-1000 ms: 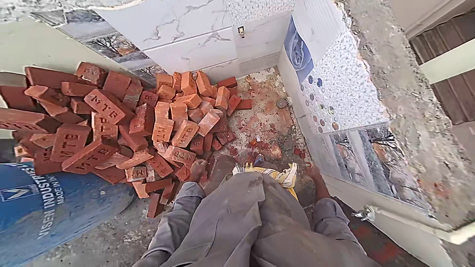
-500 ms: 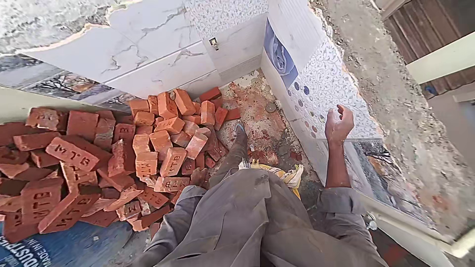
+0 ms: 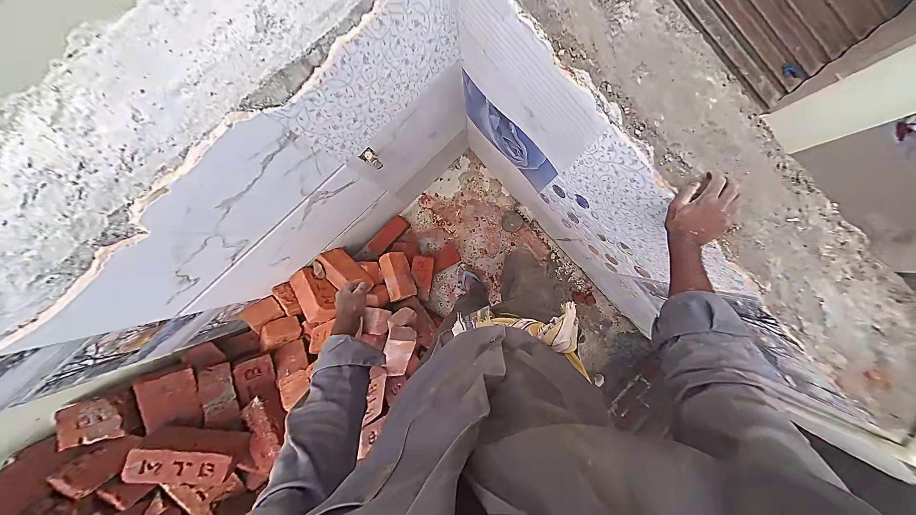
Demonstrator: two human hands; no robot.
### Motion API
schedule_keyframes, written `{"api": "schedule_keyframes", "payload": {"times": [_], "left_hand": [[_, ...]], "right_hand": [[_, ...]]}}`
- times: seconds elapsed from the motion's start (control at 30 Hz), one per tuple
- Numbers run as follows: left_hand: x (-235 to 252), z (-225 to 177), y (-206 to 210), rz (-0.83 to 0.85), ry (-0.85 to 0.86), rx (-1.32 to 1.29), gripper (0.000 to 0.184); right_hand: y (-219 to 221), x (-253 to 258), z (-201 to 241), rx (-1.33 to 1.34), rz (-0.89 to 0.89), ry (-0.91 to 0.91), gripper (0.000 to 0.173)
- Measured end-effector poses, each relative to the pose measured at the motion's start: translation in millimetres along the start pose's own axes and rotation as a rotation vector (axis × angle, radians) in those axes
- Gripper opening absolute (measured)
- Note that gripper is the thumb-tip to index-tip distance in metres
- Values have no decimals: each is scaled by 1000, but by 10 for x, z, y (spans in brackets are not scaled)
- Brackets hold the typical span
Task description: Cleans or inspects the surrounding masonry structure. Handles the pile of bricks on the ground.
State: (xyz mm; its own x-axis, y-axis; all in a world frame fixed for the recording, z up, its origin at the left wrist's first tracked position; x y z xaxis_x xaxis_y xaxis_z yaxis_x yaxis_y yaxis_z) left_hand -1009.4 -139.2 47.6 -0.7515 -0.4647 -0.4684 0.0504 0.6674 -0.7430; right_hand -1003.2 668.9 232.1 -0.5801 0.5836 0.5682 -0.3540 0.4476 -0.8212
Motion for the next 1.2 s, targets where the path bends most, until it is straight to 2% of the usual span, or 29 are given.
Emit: {"api": "schedule_keyframes", "payload": {"times": [0.13,0.3,0.53,0.77,0.83,0.93,1.03,1.2], "left_hand": [[294,-387,-193,-53,0,-69,41],[222,-547,107,-11,-77,-111,41],[118,-161,823,201,-21,136,38],[202,158,725,273,-38,255,42],[200,54,620,279,-67,288,46],[324,-330,597,263,-40,237,46],[445,-695,663,247,35,157,42],[469,-1003,777,157,153,50,36]], "right_hand": [[-10,-72,8,-12,-24,1,54],[-15,-107,15,-17,-44,-9,53],[-69,-92,8,-25,-54,-22,55],[-93,-108,15,-10,-83,-39,56],[-93,-151,-12,-19,-80,-49,56],[-69,-138,5,-22,-86,-45,56],[-81,-138,-1,-19,-91,-39,56],[3,-155,-122,-39,4,-21,56]]}}
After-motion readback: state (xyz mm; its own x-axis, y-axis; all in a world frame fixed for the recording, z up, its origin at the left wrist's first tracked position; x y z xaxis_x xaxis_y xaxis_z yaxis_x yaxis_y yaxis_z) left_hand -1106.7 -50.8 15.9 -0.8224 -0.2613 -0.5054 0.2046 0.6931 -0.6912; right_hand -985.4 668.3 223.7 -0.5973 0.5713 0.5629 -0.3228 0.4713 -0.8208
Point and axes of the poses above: each hand's wrist, its own x-axis towards the middle knuckle, its own y-axis out of the palm, z = x × y, the point moved 2 cm from there along x, towards the middle knuckle, and after that the axes turned 13 degrees about -z, right-handed, at the moved point
